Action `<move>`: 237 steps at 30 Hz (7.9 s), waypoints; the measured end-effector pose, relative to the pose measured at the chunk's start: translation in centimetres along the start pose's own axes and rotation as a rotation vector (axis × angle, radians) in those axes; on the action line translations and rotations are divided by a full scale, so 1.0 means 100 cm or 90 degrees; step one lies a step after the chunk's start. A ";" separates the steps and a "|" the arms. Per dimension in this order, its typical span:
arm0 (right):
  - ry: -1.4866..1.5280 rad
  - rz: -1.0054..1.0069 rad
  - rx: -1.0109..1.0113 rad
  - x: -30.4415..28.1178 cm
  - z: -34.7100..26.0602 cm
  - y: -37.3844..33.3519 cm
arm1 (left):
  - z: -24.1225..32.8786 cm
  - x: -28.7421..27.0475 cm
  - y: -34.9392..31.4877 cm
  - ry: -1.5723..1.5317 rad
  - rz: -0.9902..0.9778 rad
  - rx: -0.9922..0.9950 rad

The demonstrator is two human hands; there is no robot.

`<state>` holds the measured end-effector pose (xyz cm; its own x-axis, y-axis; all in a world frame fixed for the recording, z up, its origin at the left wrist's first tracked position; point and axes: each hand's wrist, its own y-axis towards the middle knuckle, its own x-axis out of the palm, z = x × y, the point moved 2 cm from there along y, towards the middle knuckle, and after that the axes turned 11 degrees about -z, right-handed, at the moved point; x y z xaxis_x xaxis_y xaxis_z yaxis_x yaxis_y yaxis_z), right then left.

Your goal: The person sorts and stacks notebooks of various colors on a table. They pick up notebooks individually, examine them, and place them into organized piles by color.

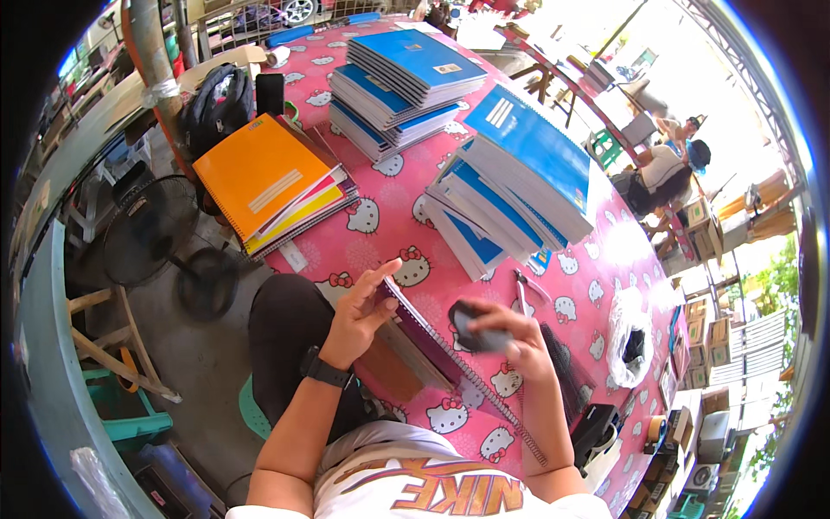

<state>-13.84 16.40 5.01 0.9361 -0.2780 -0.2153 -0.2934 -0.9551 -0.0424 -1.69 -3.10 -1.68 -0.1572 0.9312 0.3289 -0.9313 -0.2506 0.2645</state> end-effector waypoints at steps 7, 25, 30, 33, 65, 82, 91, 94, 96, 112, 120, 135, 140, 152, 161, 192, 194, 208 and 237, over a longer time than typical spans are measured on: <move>0.087 -0.025 -0.061 -0.005 0.000 0.007 | -0.002 -0.002 0.000 0.001 0.008 0.013; -0.086 0.000 0.077 -0.002 0.009 0.058 | -0.011 -0.006 -0.003 0.090 0.090 0.018; 0.069 -0.080 -0.030 0.008 0.000 0.055 | -0.011 -0.004 -0.002 0.101 0.073 0.001; -0.409 0.081 0.102 -0.017 0.027 0.045 | -0.005 0.001 0.003 0.052 0.070 0.018; -0.465 0.119 -0.099 0.036 -0.087 -0.017 | 0.033 0.073 0.002 0.064 -0.142 0.078; -0.187 0.608 -0.340 -0.021 -0.101 0.014 | 0.085 -0.061 0.051 0.281 0.349 0.113; -0.311 0.414 -0.040 -0.025 -0.027 -0.006 | 0.042 -0.303 0.068 0.852 0.619 -0.424; -0.349 0.447 -0.022 -0.041 -0.024 0.004 | 0.043 -0.281 0.061 0.905 0.672 -0.378; -0.479 0.486 -0.088 -0.066 -0.029 0.028 | 0.056 -0.267 0.049 0.990 0.784 -0.264; -0.777 0.279 0.084 -0.161 -0.041 0.164 | 0.004 -0.064 0.085 0.642 -0.006 -0.028; -0.751 0.236 0.126 -0.169 -0.045 0.162 | -0.004 -0.087 0.093 0.545 0.071 -0.011; -0.767 0.223 0.097 -0.166 -0.047 0.165 | 0.000 -0.090 0.092 0.516 0.093 -0.050; -0.785 0.227 0.123 -0.161 -0.050 0.165 | 0.004 -0.088 0.091 0.513 0.096 -0.068; -0.816 0.296 0.082 -0.153 -0.048 0.169 | 0.004 -0.091 0.092 0.509 0.107 -0.071; -0.794 0.188 0.109 -0.163 -0.058 0.178 | 0.004 -0.089 0.093 0.504 0.099 -0.083; -0.730 0.327 0.112 -0.169 -0.044 0.167 | -0.001 -0.093 0.093 0.483 0.097 -0.092; -0.876 0.327 0.025 -0.162 -0.033 0.170 | 0.000 -0.092 0.093 0.486 0.093 -0.098; -0.721 0.619 -0.265 -0.090 -0.130 0.012 | 0.076 -0.001 0.041 -0.138 -0.134 -0.014; 0.441 0.332 0.030 0.046 0.105 -0.115 | 0.056 0.036 0.052 0.251 -0.137 -0.144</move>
<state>-8.19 27.17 -5.72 0.5820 -0.6941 0.4237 -0.7117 -0.6868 -0.1477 -5.24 -2.48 5.94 -0.0249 0.9955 -0.0914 -0.9973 -0.0184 0.0711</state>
